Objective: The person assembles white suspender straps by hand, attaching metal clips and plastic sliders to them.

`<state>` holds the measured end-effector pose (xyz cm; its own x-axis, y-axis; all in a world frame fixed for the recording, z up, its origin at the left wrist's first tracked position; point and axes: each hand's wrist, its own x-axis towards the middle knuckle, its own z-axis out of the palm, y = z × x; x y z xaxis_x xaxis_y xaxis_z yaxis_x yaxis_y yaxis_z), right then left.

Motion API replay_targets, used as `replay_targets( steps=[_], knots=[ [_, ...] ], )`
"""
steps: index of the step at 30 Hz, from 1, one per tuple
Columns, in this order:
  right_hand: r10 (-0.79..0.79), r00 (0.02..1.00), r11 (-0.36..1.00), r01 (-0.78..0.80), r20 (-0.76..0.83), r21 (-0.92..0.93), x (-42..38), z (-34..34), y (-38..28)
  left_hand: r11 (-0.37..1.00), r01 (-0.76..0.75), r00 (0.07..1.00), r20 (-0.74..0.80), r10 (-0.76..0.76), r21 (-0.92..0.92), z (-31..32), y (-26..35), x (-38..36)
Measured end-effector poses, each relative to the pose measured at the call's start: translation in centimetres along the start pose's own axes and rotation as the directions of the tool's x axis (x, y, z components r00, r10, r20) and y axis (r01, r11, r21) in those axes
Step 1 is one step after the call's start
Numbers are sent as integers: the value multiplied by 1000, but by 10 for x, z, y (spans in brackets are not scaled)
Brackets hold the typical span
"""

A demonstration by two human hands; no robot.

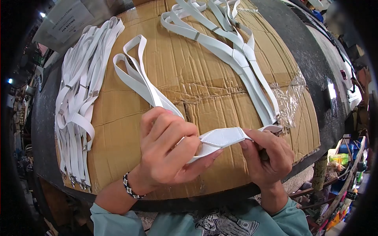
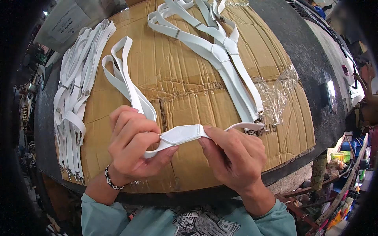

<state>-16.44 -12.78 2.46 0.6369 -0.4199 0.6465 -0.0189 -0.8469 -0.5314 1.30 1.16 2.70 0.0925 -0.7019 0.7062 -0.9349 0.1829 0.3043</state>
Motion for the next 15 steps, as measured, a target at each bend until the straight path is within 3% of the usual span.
replay_targets(
  steps=[15],
  knots=[
    [-117,991,993,116,-67,-16,-3,-3,5,971,112,980,183,-73,-211,8,-5,1]
  ],
)
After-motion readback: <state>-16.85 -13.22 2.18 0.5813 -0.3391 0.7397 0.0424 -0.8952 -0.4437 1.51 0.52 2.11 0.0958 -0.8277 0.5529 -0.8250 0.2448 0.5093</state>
